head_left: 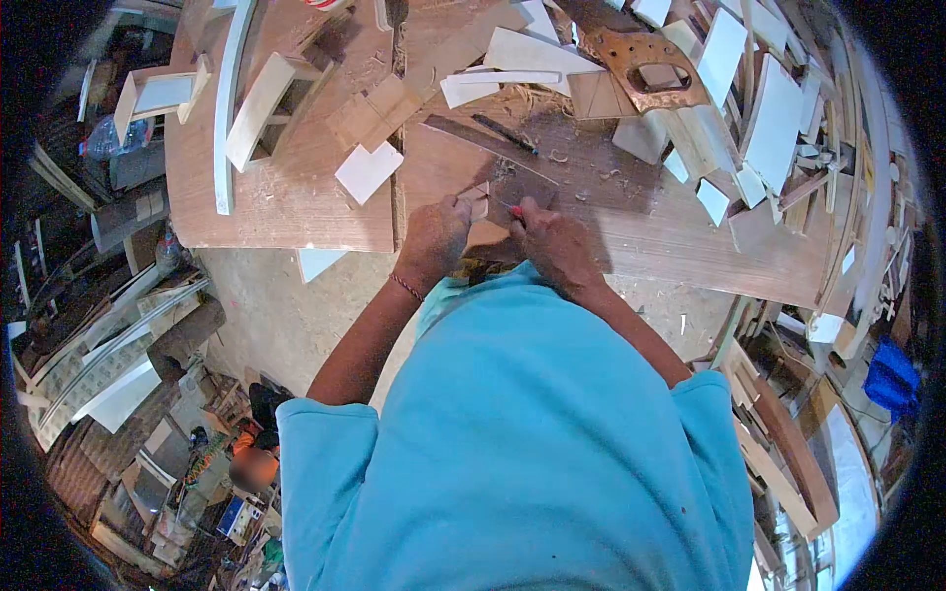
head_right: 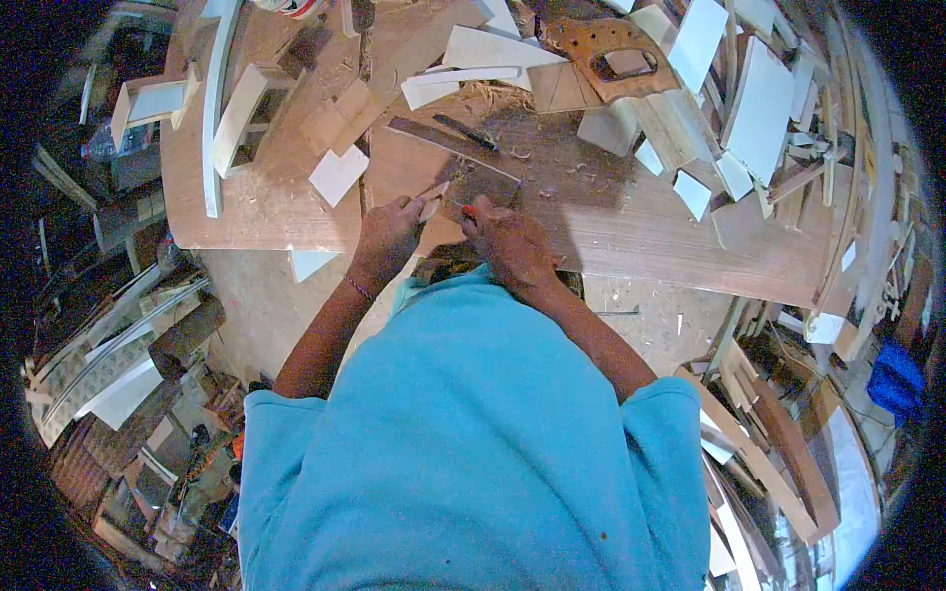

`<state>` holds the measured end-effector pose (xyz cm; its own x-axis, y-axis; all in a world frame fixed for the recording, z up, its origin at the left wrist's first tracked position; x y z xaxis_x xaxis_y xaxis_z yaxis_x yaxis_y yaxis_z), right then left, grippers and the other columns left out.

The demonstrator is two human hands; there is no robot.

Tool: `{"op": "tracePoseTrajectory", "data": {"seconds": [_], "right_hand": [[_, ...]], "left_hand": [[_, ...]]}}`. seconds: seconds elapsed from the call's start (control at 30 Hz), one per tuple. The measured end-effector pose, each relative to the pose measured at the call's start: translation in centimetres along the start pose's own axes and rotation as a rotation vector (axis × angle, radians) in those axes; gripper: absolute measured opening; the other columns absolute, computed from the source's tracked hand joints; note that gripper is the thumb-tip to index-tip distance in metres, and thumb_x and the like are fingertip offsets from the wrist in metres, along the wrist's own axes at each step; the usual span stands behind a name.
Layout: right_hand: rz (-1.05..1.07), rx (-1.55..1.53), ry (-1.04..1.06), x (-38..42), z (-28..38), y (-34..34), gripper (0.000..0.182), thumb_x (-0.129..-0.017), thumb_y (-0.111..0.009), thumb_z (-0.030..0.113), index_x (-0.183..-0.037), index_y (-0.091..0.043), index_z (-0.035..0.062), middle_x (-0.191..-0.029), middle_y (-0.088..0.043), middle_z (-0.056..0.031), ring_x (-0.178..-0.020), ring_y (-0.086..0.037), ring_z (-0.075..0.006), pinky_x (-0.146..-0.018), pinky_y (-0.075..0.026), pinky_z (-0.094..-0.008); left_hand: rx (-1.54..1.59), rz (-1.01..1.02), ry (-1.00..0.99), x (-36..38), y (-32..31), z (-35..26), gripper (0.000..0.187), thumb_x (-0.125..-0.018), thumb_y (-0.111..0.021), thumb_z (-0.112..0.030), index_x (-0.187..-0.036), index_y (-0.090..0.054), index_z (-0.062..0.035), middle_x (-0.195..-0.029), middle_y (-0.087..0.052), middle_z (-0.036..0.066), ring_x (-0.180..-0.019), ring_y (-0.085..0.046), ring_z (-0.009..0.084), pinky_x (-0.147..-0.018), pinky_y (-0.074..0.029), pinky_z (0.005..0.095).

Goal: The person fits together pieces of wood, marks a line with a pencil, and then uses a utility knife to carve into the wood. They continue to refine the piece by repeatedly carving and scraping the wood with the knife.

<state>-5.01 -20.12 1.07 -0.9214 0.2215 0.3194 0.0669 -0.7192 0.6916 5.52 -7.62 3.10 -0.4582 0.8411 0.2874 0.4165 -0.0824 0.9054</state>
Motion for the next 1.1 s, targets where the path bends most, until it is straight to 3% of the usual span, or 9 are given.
{"op": "tracePoseTrajectory", "data": {"seconds": [0.27,0.33,0.67,0.77,0.83,0.97,1.1], "right_hand": [[-0.003,0.068,-0.015,0.1,0.4,0.3,0.02,-0.08,-0.05,0.024,-0.084,-0.045,0.0046,-0.071,-0.058,-0.0174,-0.063,-0.058,-0.0333,-0.053,-0.046,-0.0424],[-0.004,0.034,-0.032,0.5,0.5,0.3,0.023,-0.081,-0.047,0.026,-0.083,-0.045,0.0036,-0.066,-0.058,-0.019,-0.062,-0.058,-0.0334,-0.052,-0.046,-0.0435],[0.002,0.063,-0.051,0.3,0.2,-0.2,0.023,-0.082,-0.045,0.026,-0.083,-0.045,0.003,-0.064,-0.057,-0.0193,-0.061,-0.059,-0.0332,-0.051,-0.046,-0.044],[-0.075,0.025,-0.051,0.3,-0.1,-0.9,0.023,-0.08,-0.05,0.026,-0.086,-0.045,0.0044,-0.069,-0.058,-0.0184,-0.065,-0.059,-0.0337,-0.053,-0.047,-0.0422],[0.01,0.051,-0.065,0.5,1.0,0.5,0.023,-0.08,-0.05,0.026,-0.086,-0.045,0.0038,-0.068,-0.058,-0.0187,-0.064,-0.059,-0.0334,-0.053,-0.047,-0.0424],[-0.079,0.004,0.008,1.0,0.9,0.4,0.024,-0.081,-0.049,0.027,-0.087,-0.045,0.0032,-0.067,-0.058,-0.0189,-0.064,-0.059,-0.0334,-0.054,-0.047,-0.0423],[0.014,0.077,-0.09,1.0,0.8,0.3,0.025,-0.081,-0.048,0.028,-0.086,-0.044,0.0036,-0.065,-0.057,-0.0186,-0.063,-0.059,-0.0329,-0.053,-0.047,-0.0417]], "left_hand": [[-0.041,-0.025,-0.015,-0.3,0.3,-0.1,0.008,-0.07,-0.05,-0.006,-0.073,-0.053,0.0002,-0.07,-0.054,0.015,-0.061,-0.056,0.0291,-0.053,-0.045,0.0382],[-0.032,0.045,0.057,-0.1,0.2,0.0,0.019,-0.069,-0.057,-0.01,-0.086,-0.055,-0.0022,-0.072,-0.054,0.015,-0.067,-0.055,0.0303,-0.059,-0.045,0.0393],[-0.019,0.009,0.03,-0.2,0.0,0.2,0.018,-0.068,-0.057,-0.009,-0.085,-0.056,-0.0016,-0.073,-0.055,0.015,-0.068,-0.055,0.0304,-0.061,-0.045,0.0387],[-0.029,0.009,0.017,-0.2,-0.3,0.2,0.019,-0.068,-0.058,-0.01,-0.085,-0.056,-0.0015,-0.073,-0.055,0.015,-0.068,-0.055,0.03,-0.06,-0.045,0.0385],[-0.012,-0.011,0.021,-0.1,-0.3,0.2,0.019,-0.068,-0.058,-0.01,-0.085,-0.056,-0.0014,-0.072,-0.055,0.015,-0.067,-0.055,0.0295,-0.06,-0.045,0.0386],[-0.061,-0.059,0.013,0.1,-0.7,0.2,0.018,-0.069,-0.057,-0.01,-0.084,-0.056,-0.0013,-0.071,-0.055,0.014,-0.066,-0.056,0.0294,-0.058,-0.045,0.0387],[-0.054,-0.028,0.014,-0.1,-0.3,0.0,0.015,-0.07,-0.055,-0.011,-0.083,-0.056,-0.0021,-0.071,-0.055,0.014,-0.065,-0.056,0.0293,-0.056,-0.044,0.0386]]}}
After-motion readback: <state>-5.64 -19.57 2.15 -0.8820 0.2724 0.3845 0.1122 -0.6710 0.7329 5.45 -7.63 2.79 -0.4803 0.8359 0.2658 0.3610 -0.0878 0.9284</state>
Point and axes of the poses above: each hand's wrist, its own x-axis away from the middle knuckle, its own y-axis out of the back of the hand, z = x × y, the point moved 2 cm from there along -x, towards the middle knuckle
